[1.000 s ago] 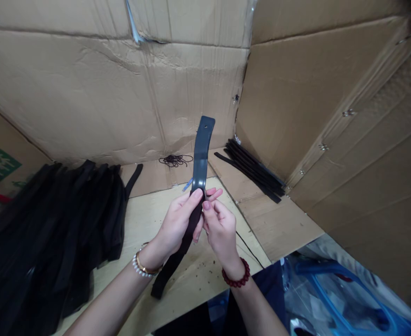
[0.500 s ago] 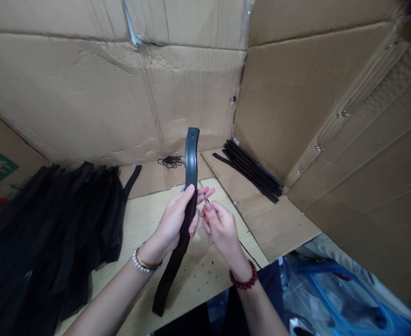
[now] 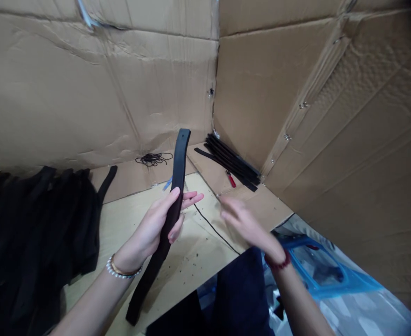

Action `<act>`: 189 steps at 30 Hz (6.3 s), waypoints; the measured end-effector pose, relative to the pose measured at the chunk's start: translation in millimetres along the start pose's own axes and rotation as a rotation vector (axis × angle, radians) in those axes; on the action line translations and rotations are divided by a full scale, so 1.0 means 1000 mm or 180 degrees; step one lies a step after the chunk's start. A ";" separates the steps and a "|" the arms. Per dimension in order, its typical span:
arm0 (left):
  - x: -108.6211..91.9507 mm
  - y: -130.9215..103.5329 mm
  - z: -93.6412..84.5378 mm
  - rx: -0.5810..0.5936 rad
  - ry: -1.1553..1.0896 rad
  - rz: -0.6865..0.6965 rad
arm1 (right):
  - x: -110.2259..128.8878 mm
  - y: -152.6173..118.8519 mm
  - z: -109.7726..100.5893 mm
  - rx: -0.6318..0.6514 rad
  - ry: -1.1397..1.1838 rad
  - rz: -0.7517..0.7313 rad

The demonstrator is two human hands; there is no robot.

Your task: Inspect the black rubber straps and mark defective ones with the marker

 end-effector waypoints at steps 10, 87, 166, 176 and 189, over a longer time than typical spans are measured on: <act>0.058 0.033 -0.012 -0.0099 0.0643 -0.0727 | -0.115 -0.151 0.056 0.0844 0.1706 0.1819; -0.094 -0.026 -0.042 -0.0699 -0.0159 0.1345 | 0.237 0.080 -0.019 -0.1139 0.1160 -0.2348; -0.083 -0.026 -0.019 -0.0686 0.0908 0.0993 | 0.230 0.066 -0.035 -0.1517 -0.1982 -0.3140; -0.059 -0.004 -0.023 -0.0990 0.1462 0.1145 | 0.219 0.074 -0.034 -0.0947 -0.2097 -0.3007; -0.070 -0.009 -0.019 -0.0962 0.0911 0.1474 | 0.221 0.068 -0.066 -0.1940 -0.1315 -0.2629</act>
Point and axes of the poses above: each hand's wrist, its own y-axis towards the middle knuckle, its own z-axis out of the palm, x = y × z, the point moved 8 cm from there along y, towards the middle knuckle, and after that the axes turned 3 degrees about y, right-handed, at the moved point
